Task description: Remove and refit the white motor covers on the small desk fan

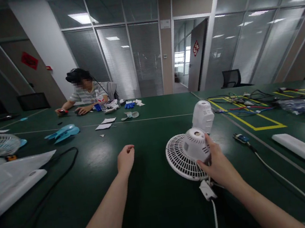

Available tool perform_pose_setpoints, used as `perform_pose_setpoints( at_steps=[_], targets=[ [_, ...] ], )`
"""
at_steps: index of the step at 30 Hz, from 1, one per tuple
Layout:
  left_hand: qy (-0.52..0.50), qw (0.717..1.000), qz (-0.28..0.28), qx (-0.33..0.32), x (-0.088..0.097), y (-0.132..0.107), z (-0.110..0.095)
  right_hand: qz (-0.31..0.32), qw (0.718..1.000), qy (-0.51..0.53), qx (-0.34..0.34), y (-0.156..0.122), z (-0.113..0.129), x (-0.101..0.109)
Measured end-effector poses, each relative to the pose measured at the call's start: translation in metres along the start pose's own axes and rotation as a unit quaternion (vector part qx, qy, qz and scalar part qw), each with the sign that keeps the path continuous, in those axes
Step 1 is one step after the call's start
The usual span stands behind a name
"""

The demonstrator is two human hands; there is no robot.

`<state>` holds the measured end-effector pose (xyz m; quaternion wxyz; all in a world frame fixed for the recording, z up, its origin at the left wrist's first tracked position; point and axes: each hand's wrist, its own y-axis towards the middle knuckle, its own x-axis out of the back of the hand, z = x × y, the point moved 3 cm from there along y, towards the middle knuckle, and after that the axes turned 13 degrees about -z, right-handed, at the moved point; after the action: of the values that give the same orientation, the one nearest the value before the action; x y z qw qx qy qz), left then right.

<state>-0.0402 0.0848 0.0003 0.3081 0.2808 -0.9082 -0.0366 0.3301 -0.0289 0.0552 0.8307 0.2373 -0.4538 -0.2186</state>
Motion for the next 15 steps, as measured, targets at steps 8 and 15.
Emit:
perform_pose_setpoints(
  at_steps=[8,15],
  targets=[
    [0.034,0.999,0.036,0.004,-0.002,-0.005,-0.001,-0.124,0.979,-0.131,-0.093,-0.006,-0.097,0.073],
    [0.039,0.999,0.031,-0.018,-0.004,-0.004,0.001,-0.132,0.97,-0.192,-0.072,-0.002,-0.097,0.081]
  ],
)
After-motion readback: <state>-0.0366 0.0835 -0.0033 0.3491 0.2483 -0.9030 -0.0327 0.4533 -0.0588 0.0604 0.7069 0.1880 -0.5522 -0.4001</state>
